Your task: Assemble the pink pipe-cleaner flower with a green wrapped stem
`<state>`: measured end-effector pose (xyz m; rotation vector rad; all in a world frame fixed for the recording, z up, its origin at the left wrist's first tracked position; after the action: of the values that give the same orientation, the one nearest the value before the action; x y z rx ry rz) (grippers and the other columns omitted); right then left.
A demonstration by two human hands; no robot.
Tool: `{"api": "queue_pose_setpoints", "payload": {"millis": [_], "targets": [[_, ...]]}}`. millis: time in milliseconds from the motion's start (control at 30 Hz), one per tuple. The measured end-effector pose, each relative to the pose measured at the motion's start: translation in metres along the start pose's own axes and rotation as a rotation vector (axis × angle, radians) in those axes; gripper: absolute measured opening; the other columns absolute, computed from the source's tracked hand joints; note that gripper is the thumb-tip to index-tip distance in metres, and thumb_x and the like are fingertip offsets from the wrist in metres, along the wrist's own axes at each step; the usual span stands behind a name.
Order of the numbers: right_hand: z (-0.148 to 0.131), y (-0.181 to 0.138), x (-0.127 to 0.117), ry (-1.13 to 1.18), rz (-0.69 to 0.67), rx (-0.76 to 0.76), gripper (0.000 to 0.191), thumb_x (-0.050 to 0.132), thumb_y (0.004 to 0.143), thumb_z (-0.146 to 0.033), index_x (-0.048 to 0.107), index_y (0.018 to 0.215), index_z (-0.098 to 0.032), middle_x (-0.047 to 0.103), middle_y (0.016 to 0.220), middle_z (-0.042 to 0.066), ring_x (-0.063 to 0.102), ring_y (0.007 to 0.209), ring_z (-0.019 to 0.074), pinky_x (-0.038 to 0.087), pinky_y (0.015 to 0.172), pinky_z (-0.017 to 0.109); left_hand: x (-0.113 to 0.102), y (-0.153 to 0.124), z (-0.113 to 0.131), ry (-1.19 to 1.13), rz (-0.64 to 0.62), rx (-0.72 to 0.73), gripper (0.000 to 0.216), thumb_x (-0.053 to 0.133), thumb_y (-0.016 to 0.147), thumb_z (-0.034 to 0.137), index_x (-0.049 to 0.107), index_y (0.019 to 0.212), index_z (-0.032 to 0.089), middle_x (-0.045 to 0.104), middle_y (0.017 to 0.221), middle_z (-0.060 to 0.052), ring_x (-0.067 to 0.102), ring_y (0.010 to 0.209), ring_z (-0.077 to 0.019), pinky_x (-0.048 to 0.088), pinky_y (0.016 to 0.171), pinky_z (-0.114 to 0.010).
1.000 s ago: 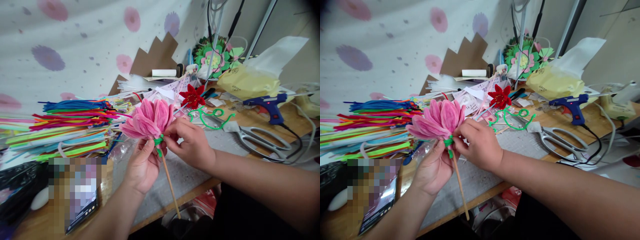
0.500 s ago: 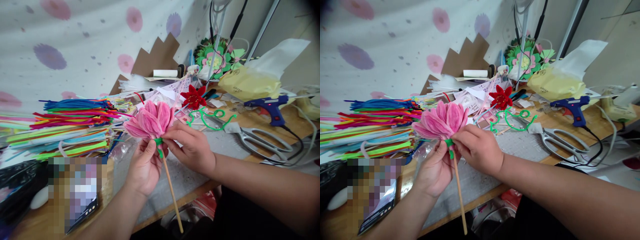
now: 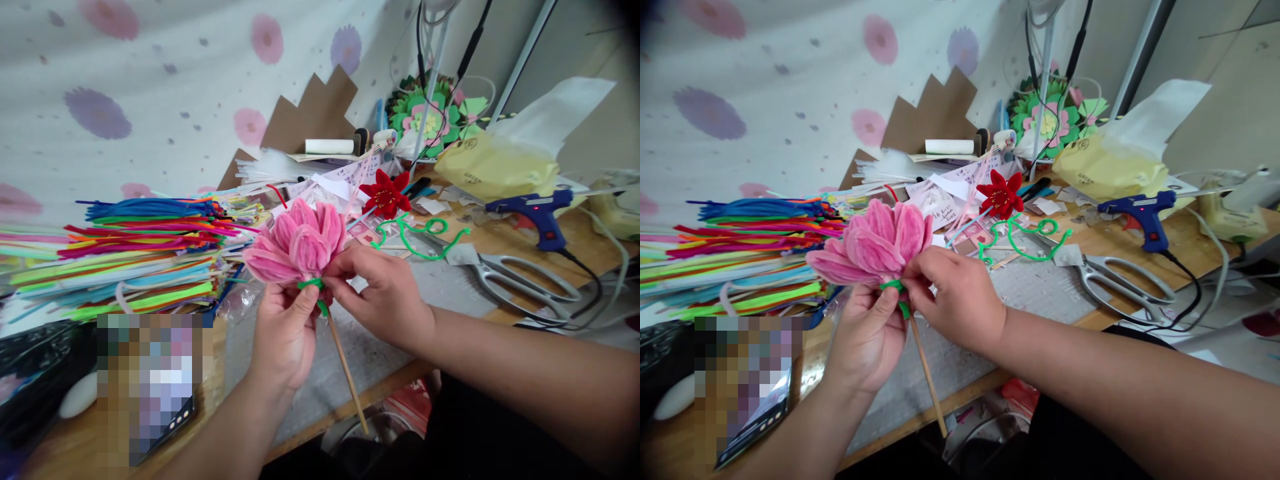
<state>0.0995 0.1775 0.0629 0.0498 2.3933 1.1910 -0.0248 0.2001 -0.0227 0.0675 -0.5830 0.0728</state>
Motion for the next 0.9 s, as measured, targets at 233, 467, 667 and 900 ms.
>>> {"api": "queue_pose_setpoints", "payload": {"millis": [233, 467, 667, 900], "targets": [[-0.009, 0.001, 0.000, -0.062, -0.018, -0.035, 0.009, 0.056, 0.078, -0.010, 0.056, 0.073, -0.017, 0.060, 0.066, -0.001, 0.054, 0.061, 0.0097, 0.040, 0.057, 0.021, 0.007, 0.000, 0.009, 0.029, -0.024, 0.075, 0.024, 0.079, 0.061, 0.011, 0.067, 0.081, 0.017, 0.069, 0.077, -0.001, 0.062, 0.070, -0.0094, 0.050, 0.066, -0.018], [-0.007, 0.002, -0.003, 0.055, 0.027, 0.027, 0.012, 0.057, 0.075, -0.007, 0.054, 0.069, -0.017, 0.057, 0.064, -0.003, 0.052, 0.060, 0.0081, 0.040, 0.057, 0.019, 0.006, -0.001, 0.016, 0.115, -0.016, 0.149, 0.021, 0.079, 0.061, 0.014, 0.067, 0.078, 0.017, 0.069, 0.081, -0.002, 0.064, 0.078, -0.0132, 0.051, 0.074, -0.022], [0.003, 0.005, -0.001, 0.114, 0.017, 0.118, 0.013, 0.061, 0.071, -0.006, 0.055, 0.064, -0.016, 0.058, 0.061, -0.004, 0.052, 0.057, 0.0068, 0.040, 0.055, 0.018, 0.004, -0.005, 0.020, 0.179, -0.024, 0.212, 0.023, 0.078, 0.064, 0.016, 0.067, 0.084, 0.017, 0.069, 0.086, -0.003, 0.063, 0.083, -0.0150, 0.050, 0.078, -0.026], [0.010, 0.004, 0.006, 0.174, -0.020, 0.210, 0.011, 0.062, 0.070, -0.005, 0.059, 0.065, -0.015, 0.061, 0.062, -0.003, 0.054, 0.057, 0.0072, 0.041, 0.057, 0.019, -0.001, -0.005, 0.013, 0.013, 0.051, 0.143, 0.023, 0.081, 0.062, 0.027, 0.063, 0.074, 0.018, 0.067, 0.075, 0.001, 0.061, 0.071, -0.0098, 0.049, 0.070, -0.020]]}}
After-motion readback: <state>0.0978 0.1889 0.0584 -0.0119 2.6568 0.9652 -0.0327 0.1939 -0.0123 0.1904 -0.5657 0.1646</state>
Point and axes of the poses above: each hand's wrist, its own y-axis towards the middle knuckle, its own x-axis out of the palm, z = x × y, the point moved 10 cm from there along y, towards the middle knuckle
